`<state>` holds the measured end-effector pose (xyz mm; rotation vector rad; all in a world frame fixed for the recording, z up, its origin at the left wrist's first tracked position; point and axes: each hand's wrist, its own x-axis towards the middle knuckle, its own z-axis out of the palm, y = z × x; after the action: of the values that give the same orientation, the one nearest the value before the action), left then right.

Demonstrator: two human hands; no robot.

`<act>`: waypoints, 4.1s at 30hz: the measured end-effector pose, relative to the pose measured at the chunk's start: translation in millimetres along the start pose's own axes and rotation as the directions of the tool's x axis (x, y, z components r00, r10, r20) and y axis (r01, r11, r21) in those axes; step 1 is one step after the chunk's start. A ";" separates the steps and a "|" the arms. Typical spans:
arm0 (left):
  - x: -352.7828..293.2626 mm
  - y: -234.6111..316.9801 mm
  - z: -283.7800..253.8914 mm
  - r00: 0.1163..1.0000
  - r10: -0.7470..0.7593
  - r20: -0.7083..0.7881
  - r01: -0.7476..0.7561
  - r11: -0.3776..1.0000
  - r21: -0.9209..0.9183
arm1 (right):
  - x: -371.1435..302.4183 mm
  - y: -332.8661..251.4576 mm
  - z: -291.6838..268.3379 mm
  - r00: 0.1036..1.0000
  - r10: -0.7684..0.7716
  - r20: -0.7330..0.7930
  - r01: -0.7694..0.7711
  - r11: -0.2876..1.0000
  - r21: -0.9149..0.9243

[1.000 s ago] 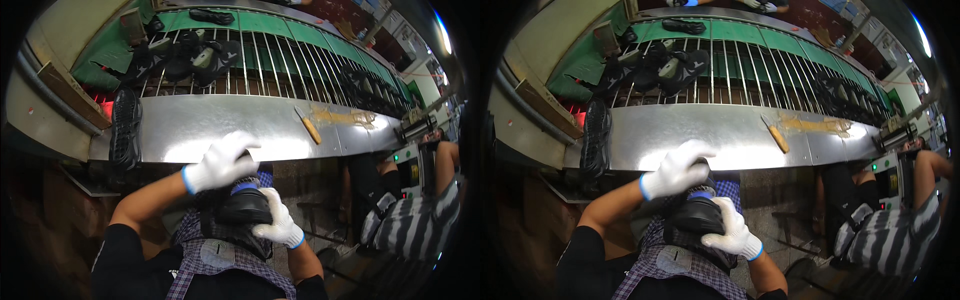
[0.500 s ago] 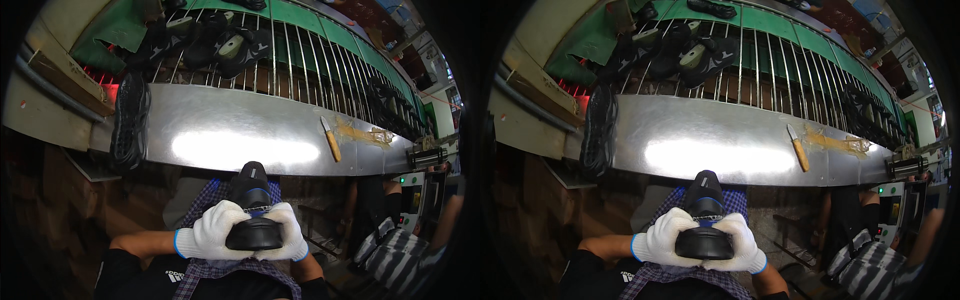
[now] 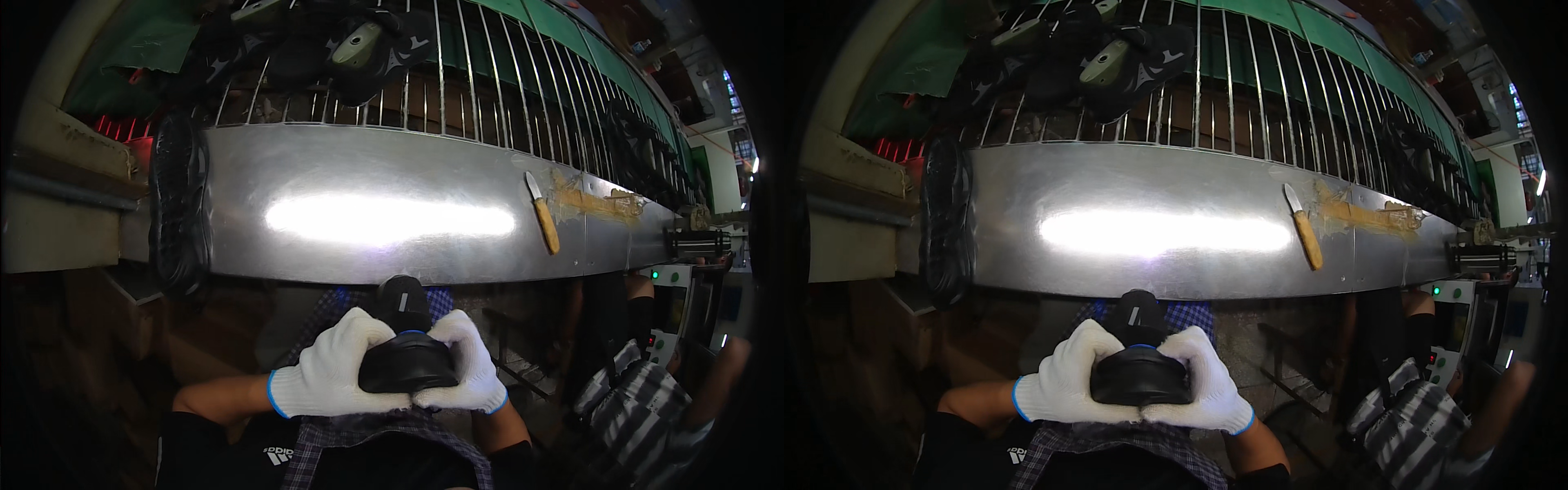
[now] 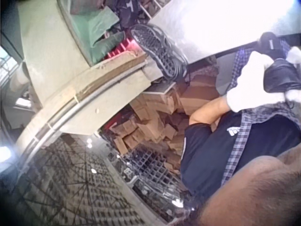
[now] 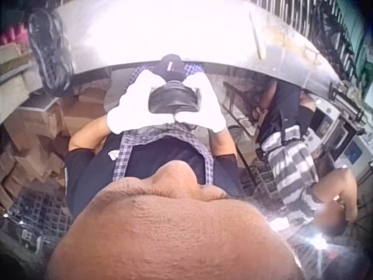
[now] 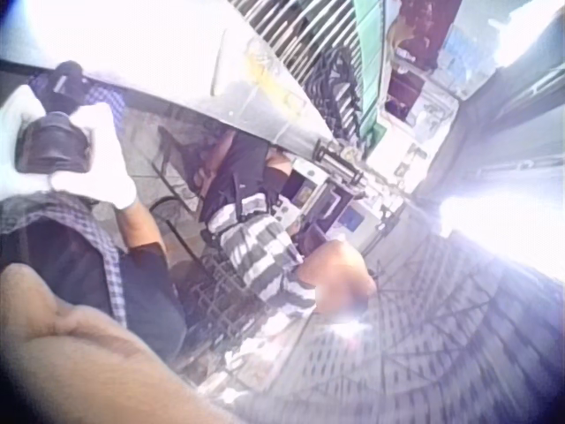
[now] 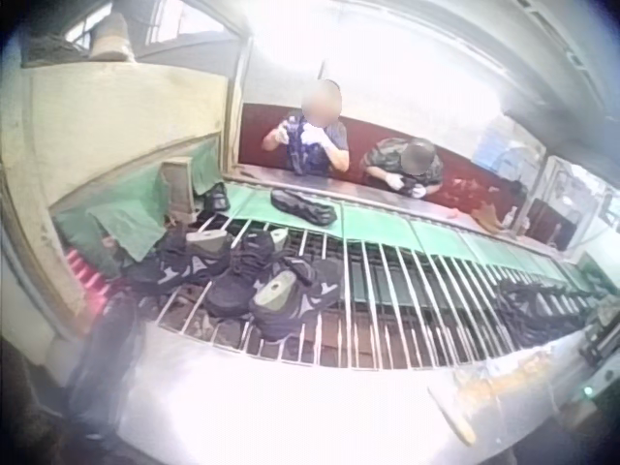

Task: The person applies adhesive to the edges of shoes using a brush, presses a sole onto one, and places the shoes onto a moving conveyor belt.

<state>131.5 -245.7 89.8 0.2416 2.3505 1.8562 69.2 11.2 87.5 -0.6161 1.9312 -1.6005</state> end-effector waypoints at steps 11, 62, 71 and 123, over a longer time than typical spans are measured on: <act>0.7 4.5 10.2 0.994 -0.089 0.066 0.084 0.993 0.084 | -6.6 21.9 -9.9 0.999 -0.032 0.033 0.031 0.999 0.026; 44.2 -43.9 -81.7 0.920 -0.061 -0.387 0.278 0.797 0.536 | 158.6 -69.8 1.2 0.978 -0.197 0.062 0.096 0.166 -0.981; 39.9 -55.3 -90.4 0.919 0.181 -0.350 0.127 0.706 0.697 | 102.0 -69.0 47.5 0.973 0.096 0.211 0.122 0.564 -0.817; 34.3 89.7 -145.2 0.855 0.515 -0.055 -0.300 0.579 0.758 | 80.6 128.7 -90.9 0.622 -0.127 -0.773 -0.285 0.882 -0.375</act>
<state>71.7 -356.2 210.3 0.7164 3.3835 0.9528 -51.7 48.3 -36.4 0.0847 3.0065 -1.4520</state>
